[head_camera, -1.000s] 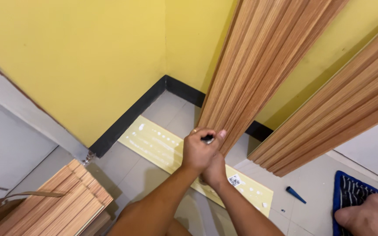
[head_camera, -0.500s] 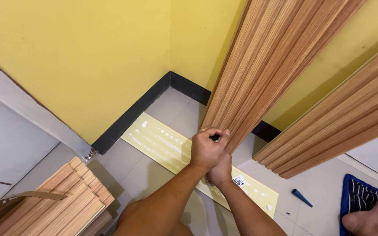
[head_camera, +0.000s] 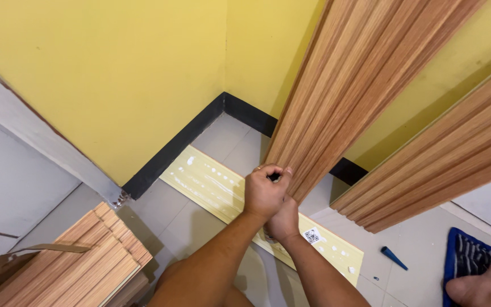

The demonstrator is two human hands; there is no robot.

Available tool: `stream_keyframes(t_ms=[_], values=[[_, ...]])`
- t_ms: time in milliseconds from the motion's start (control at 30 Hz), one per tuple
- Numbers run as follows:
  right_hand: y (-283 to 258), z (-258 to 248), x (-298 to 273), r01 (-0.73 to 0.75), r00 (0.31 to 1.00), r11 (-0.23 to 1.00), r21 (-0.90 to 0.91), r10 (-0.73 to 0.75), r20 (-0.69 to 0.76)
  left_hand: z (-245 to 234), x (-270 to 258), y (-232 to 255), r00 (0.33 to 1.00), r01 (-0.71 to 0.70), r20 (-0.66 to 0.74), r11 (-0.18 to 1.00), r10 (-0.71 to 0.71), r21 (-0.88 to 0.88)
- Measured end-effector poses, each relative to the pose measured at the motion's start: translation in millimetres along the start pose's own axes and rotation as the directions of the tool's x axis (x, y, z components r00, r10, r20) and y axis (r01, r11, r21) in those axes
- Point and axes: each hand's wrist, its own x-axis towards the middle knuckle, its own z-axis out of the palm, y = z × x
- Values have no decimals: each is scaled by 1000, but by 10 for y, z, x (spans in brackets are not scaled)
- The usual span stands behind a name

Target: The person applies adhesive from a tube onto a light-colored flooring plank lying on the floor. They then pick up the plank and press it into place against the wall next to other installed planks.

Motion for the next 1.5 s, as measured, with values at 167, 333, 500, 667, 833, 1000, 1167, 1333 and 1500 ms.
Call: stream_keyframes(t_ms=[167, 333, 500, 667, 833, 1000, 1167, 1333, 1500], values=[[-294, -6, 60, 45, 999, 994, -97, -47, -12, -94, 133, 79, 998, 60, -20, 998, -59, 15], [-540, 17, -6, -297, 955, 935, 195, 296, 34, -129, 234, 158, 976, 215, -48, 976, -213, 40], [-456, -3, 38, 41, 999, 999, 35, -42, 26, -81, 200, 160, 985, 126, -123, 991, -119, 51], [-305, -49, 53, -56, 998, 998, 39, 55, 41, -5, 174, 126, 982, 159, -109, 985, -151, 63], [-403, -77, 77, -97, 994, 995, -5, 97, 50, 4, 209, 161, 982, 162, -103, 985, -156, 56], [-405, -90, 134, -158, 985, 987, -7, 158, 69, 2, 264, 129, 975, 201, -107, 978, -194, 62], [-345, -102, 128, -128, 946, 980, 151, 75, 316, -112, 250, -50, 982, 159, -113, 984, -150, 82], [-334, -182, 84, -52, 892, 998, 28, 33, 450, -163, 192, -313, 976, 166, -158, 981, -148, 105], [-367, -197, 133, -21, 896, 975, -221, 116, 428, -118, 184, -443, 986, 53, -162, 988, -29, 144]])
